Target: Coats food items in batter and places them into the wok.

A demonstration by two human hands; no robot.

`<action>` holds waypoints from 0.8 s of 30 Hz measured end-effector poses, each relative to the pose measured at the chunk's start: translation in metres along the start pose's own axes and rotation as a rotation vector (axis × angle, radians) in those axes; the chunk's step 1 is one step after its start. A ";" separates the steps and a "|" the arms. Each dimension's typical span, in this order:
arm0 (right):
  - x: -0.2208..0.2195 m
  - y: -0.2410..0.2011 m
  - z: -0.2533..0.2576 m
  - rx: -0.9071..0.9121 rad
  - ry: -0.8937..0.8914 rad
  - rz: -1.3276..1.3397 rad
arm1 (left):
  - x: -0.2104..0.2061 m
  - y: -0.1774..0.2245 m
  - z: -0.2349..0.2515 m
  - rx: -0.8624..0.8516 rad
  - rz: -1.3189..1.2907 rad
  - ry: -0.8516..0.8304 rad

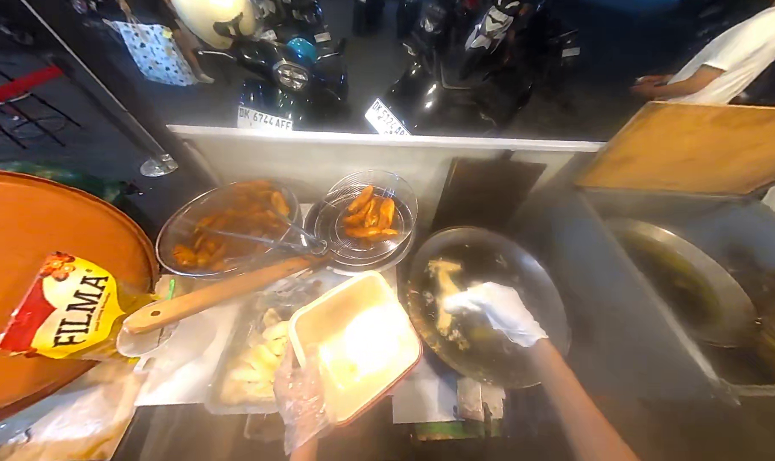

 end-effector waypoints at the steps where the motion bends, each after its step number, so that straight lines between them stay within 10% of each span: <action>1: -0.002 0.033 0.009 -0.092 0.030 -0.028 | 0.000 0.001 0.000 -0.001 0.020 -0.003; 5: -0.030 0.150 0.043 -0.438 0.027 -0.310 | -0.001 -0.001 0.000 0.016 0.043 0.001; 9: -0.060 0.170 0.065 -0.388 -0.145 -0.517 | 0.001 -0.005 0.000 0.037 0.026 0.008; 16: -0.055 -0.083 0.003 0.163 0.028 -0.484 | 0.002 -0.002 0.003 0.028 0.042 0.004; 22: -0.223 -0.172 -0.068 0.722 -0.623 -0.675 | -0.001 -0.011 0.006 0.014 0.016 0.000; 24: -0.260 -0.177 -0.093 0.469 -0.969 -0.997 | 0.001 -0.008 0.004 0.010 0.004 -0.003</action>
Point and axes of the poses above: each hand's wrist, its own z-axis towards the middle knuckle, its own x-axis out of the back of the hand, y = z × x, the point moved 8 cm from there along z, towards the middle knuckle, and after that the axes turned 6 degrees about -z, right-handed, at the moved point
